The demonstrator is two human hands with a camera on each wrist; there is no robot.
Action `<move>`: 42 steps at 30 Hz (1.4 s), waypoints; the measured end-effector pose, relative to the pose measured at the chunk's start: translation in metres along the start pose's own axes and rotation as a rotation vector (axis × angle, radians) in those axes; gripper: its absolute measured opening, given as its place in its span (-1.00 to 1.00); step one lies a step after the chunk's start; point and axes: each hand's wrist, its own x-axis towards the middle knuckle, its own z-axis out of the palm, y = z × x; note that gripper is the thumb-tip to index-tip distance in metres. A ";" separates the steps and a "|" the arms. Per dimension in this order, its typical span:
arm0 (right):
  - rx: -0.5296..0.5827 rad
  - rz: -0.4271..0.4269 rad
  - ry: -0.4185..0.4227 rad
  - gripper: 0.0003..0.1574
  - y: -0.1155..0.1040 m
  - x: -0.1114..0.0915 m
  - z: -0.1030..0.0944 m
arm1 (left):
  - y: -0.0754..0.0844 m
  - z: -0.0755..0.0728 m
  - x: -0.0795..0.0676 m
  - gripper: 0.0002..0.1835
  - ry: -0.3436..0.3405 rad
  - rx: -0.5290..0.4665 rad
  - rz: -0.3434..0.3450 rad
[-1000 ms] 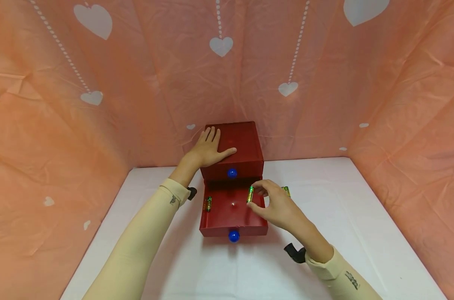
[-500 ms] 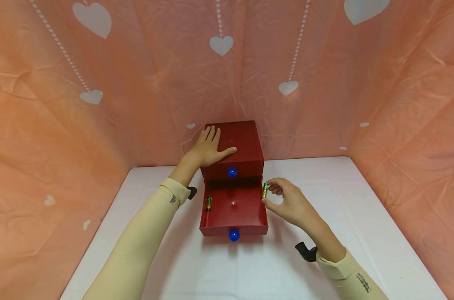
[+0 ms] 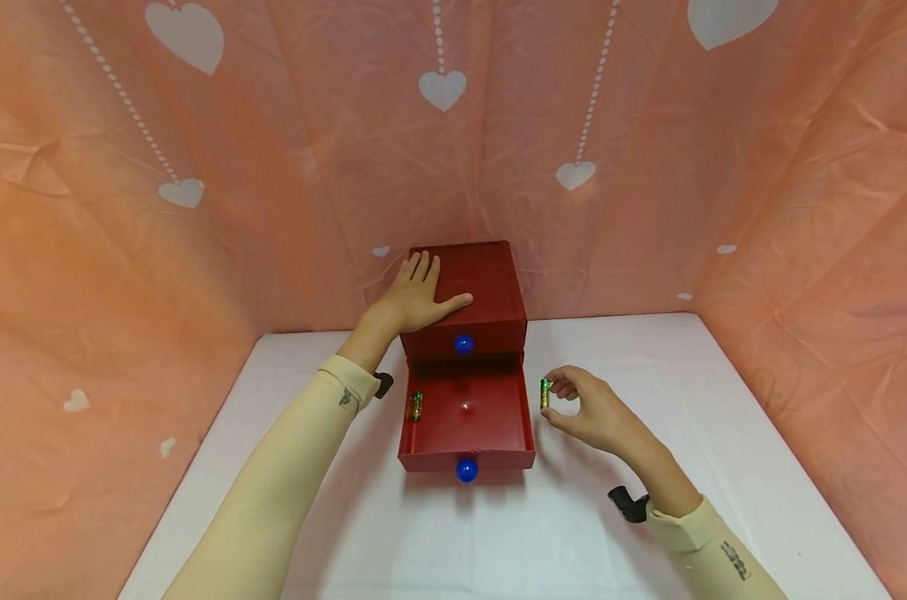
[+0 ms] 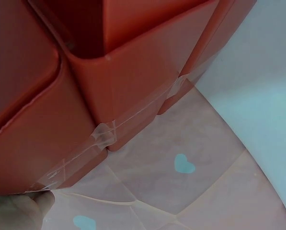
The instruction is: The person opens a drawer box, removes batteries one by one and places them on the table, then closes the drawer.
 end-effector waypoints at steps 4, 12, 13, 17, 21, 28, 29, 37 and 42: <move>-0.001 -0.039 -0.018 -0.46 0.012 -0.001 0.000 | 0.001 0.000 0.000 0.18 0.007 0.002 0.001; -0.016 -0.014 -0.056 -0.46 0.031 -0.004 -0.003 | 0.001 0.000 0.000 0.18 0.004 0.001 -0.006; -0.017 -0.006 -0.062 -0.47 0.033 -0.004 -0.003 | 0.001 0.000 0.000 0.18 0.004 0.001 -0.007; -0.023 0.013 -0.079 -0.48 0.040 -0.005 -0.004 | 0.000 0.000 -0.001 0.18 0.001 -0.001 -0.008; -0.019 0.004 -0.084 -0.49 0.048 -0.006 -0.005 | 0.001 0.000 -0.001 0.18 0.000 -0.002 -0.007; -0.012 0.011 -0.108 -0.48 0.060 -0.007 -0.005 | 0.001 -0.002 0.000 0.18 -0.004 0.000 -0.009; -0.012 0.020 -0.114 -0.48 0.061 -0.007 -0.005 | 0.002 -0.002 0.000 0.18 -0.004 0.002 -0.008; -0.015 0.113 -0.191 -0.43 0.069 -0.005 -0.003 | 0.002 -0.002 -0.001 0.18 0.002 0.014 -0.006; -0.012 0.155 -0.230 -0.38 0.072 -0.005 0.000 | 0.002 -0.002 0.000 0.18 -0.006 0.012 -0.016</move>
